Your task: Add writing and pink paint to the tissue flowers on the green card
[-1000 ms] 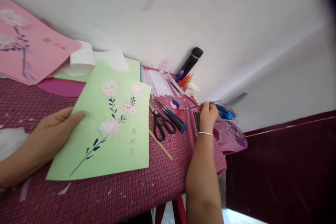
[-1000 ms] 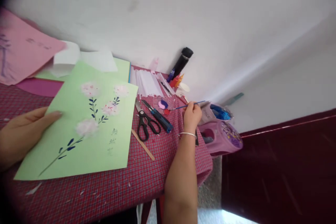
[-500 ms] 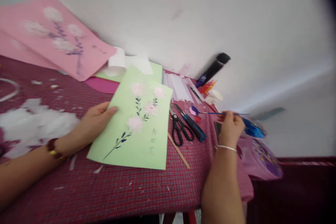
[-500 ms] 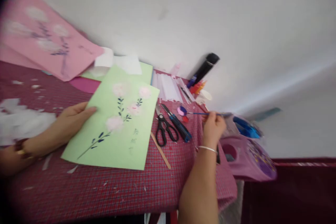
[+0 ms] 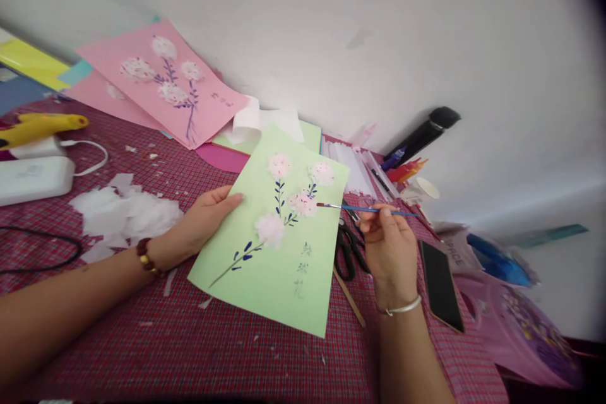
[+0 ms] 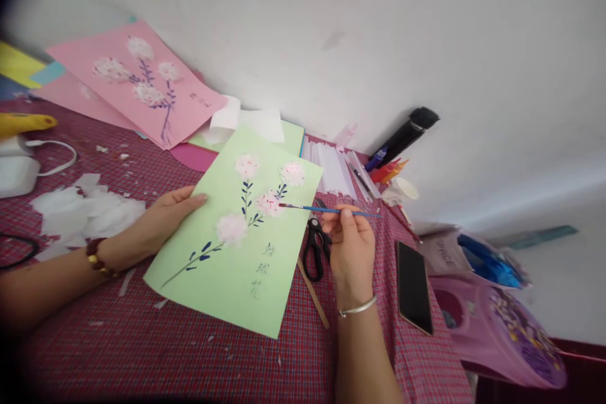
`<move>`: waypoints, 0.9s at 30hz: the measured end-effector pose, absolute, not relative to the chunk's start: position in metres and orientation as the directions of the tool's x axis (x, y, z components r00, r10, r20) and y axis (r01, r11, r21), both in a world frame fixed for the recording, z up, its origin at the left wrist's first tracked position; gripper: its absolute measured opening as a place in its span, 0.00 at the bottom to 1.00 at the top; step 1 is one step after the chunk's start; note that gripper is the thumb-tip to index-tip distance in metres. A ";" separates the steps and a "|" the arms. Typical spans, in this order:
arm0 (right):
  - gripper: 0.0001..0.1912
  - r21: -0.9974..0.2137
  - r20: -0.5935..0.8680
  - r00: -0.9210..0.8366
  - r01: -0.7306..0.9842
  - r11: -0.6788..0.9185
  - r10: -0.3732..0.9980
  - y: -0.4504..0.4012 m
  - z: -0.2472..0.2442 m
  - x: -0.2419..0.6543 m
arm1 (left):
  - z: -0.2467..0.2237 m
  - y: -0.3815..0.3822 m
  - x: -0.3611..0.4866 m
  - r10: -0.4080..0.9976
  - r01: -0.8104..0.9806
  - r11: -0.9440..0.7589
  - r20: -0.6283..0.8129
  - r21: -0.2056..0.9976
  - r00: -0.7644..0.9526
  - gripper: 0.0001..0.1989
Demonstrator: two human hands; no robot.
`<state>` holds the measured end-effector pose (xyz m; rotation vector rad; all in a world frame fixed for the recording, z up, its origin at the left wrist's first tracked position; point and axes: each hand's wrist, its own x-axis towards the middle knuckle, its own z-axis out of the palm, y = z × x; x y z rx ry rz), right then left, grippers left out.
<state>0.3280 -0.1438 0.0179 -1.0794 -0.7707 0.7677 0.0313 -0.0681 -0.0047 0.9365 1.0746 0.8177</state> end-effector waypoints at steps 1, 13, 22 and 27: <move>0.07 -0.951 0.166 0.527 -0.137 0.276 0.833 -0.144 0.017 0.326 | -0.004 -0.068 0.032 0.896 -0.090 0.385 -0.348 0.919 0.275 0.16; 0.12 -0.966 0.124 0.567 -0.117 0.229 0.814 -0.136 0.007 0.325 | -0.003 -0.069 0.030 0.889 -0.101 0.399 -0.358 0.911 0.286 0.15; 0.12 -0.968 0.129 0.562 -0.107 0.226 0.817 -0.136 0.006 0.326 | -0.006 -0.067 0.030 0.893 -0.089 0.385 -0.346 0.919 0.288 0.16; 0.12 -0.975 0.155 0.568 -0.043 0.217 0.808 -0.138 0.010 0.319 | -0.008 -0.068 0.029 0.899 -0.070 0.363 -0.330 0.929 0.287 0.17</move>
